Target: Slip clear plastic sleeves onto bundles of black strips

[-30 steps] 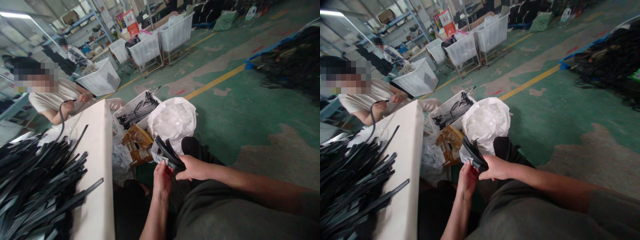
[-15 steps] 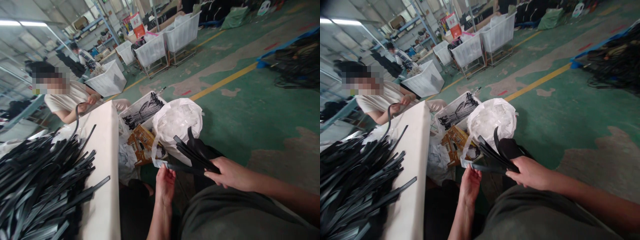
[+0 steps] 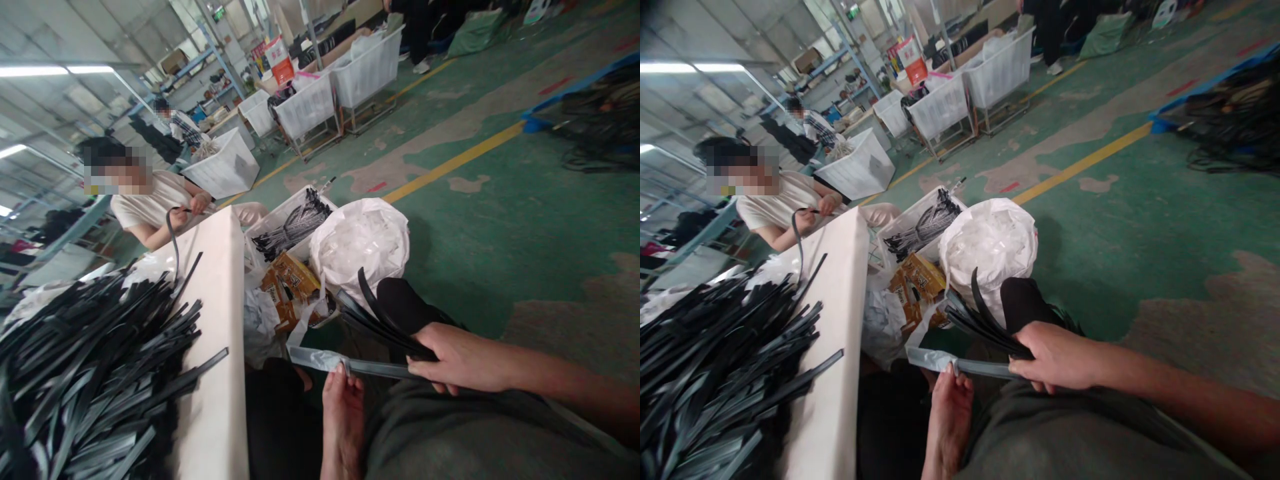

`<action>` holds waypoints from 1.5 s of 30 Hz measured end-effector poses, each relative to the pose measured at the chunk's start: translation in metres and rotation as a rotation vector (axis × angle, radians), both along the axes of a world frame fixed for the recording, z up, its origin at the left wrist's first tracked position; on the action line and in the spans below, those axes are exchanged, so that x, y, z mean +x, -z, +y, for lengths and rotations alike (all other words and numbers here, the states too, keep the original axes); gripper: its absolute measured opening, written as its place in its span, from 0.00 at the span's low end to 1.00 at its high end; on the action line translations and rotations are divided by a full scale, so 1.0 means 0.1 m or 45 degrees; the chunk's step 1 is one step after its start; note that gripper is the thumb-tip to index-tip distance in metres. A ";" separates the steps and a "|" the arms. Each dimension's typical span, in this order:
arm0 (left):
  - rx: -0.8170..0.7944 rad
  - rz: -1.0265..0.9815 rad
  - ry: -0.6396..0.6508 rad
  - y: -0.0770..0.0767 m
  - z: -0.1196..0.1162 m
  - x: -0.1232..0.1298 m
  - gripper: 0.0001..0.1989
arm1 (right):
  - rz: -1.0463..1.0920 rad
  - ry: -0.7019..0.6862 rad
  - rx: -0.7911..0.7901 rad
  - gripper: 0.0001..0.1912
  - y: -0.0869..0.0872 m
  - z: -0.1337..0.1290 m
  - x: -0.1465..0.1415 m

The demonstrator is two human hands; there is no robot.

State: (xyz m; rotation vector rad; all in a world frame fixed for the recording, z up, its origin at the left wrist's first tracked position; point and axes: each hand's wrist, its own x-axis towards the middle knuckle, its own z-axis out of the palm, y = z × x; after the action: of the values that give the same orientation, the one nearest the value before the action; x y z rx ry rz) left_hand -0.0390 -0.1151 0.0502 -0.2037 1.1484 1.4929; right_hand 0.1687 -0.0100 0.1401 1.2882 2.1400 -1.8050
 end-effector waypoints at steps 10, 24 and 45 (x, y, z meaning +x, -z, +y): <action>0.012 -0.175 0.085 0.28 0.12 0.09 0.14 | -0.014 0.012 0.219 0.09 0.23 0.05 -0.51; 0.079 -0.140 0.147 0.16 0.13 0.06 0.13 | -0.060 -0.131 0.276 0.11 0.21 0.10 -0.51; 0.157 -0.022 0.142 0.10 0.19 -0.08 0.11 | -0.032 -0.057 0.096 0.11 0.18 0.16 -0.26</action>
State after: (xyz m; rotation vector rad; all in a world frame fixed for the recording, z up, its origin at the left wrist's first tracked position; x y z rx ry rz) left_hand -0.0473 -0.0965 0.0406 -0.0671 1.0332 1.4551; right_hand 0.1425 0.0056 0.1224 1.2609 2.2248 -1.6976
